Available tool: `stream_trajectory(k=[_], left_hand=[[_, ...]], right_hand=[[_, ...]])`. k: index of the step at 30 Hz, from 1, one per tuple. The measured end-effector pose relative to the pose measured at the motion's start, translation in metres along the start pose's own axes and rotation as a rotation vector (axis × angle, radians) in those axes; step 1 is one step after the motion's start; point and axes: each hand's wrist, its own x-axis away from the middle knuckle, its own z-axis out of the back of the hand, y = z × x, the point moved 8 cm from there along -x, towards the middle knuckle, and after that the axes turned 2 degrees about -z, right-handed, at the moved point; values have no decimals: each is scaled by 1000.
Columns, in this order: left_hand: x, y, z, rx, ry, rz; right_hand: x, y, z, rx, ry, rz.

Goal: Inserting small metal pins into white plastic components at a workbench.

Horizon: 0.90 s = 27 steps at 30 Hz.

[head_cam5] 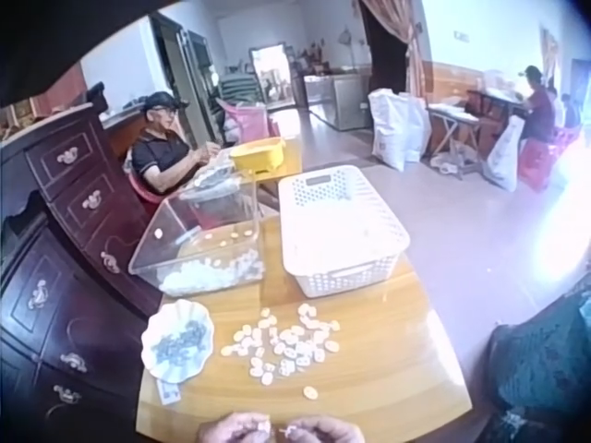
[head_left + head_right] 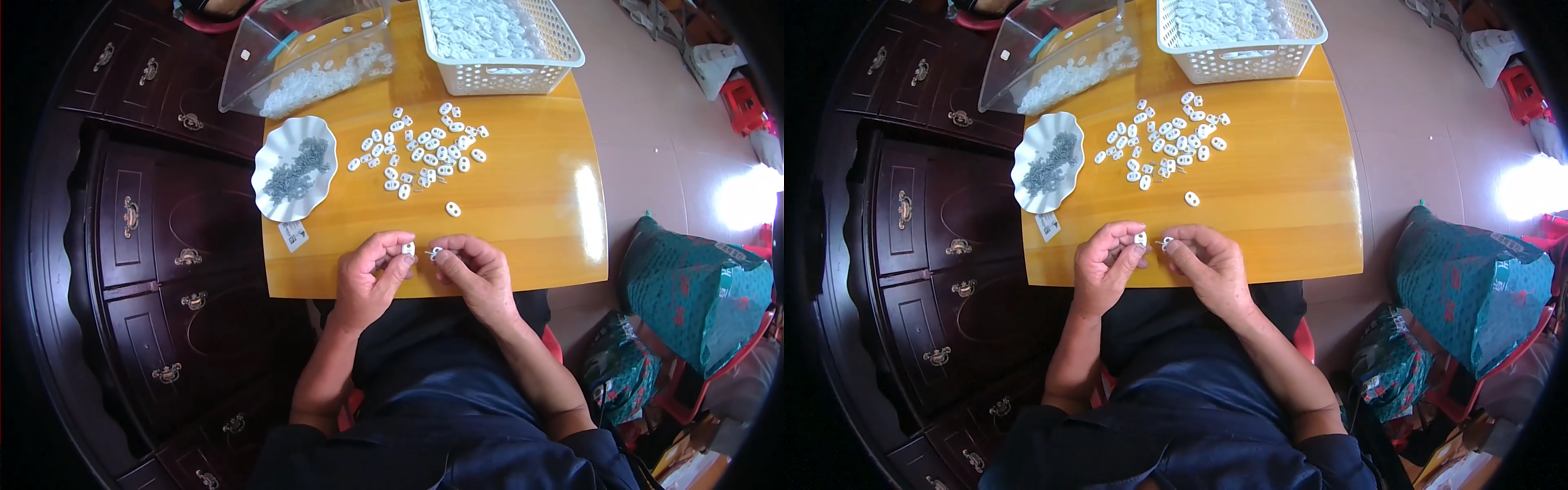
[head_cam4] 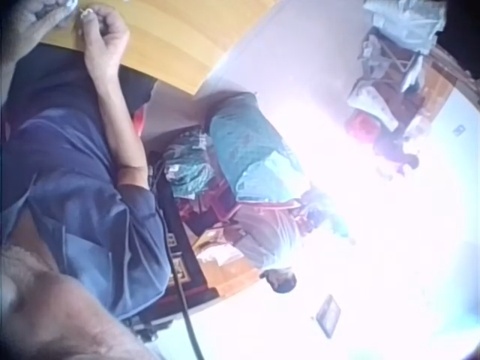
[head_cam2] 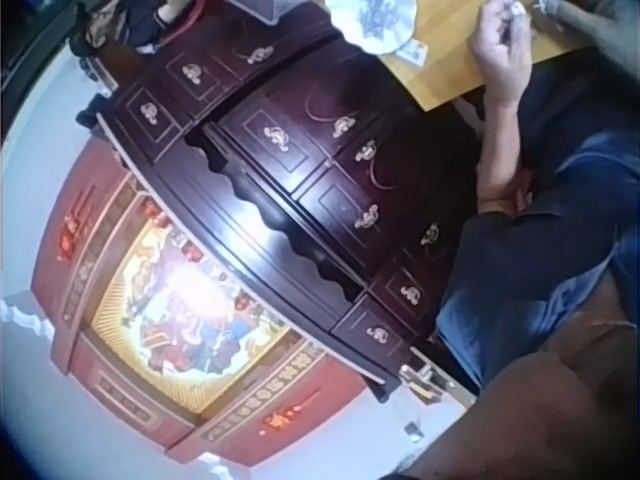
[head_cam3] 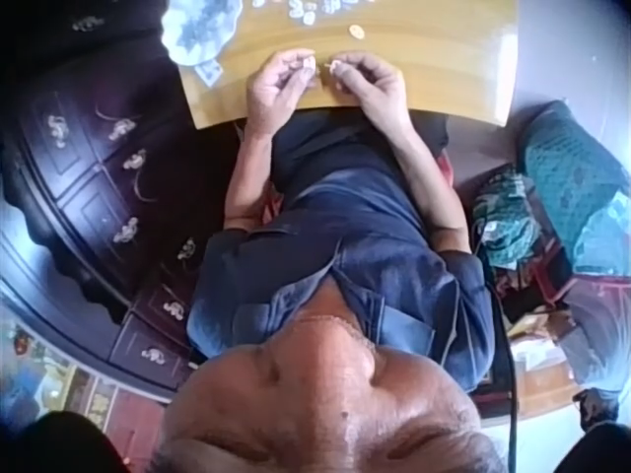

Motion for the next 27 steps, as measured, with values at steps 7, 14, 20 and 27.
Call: stream_trajectory(k=[7,14,20,27], left_hand=[[-3,16,2,-119,-27,-83],[-5,19,-2,-153,-51,-108],[-7,23,-3,-189,-63,-122],[-7,23,-3,-191,-70,-121]], right_hand=[[0,0,0,6,-23,-8],[0,1,-2,12,-56,-10],[0,-1,-3,41,-51,27],[0,0,-2,54,-43,26]])
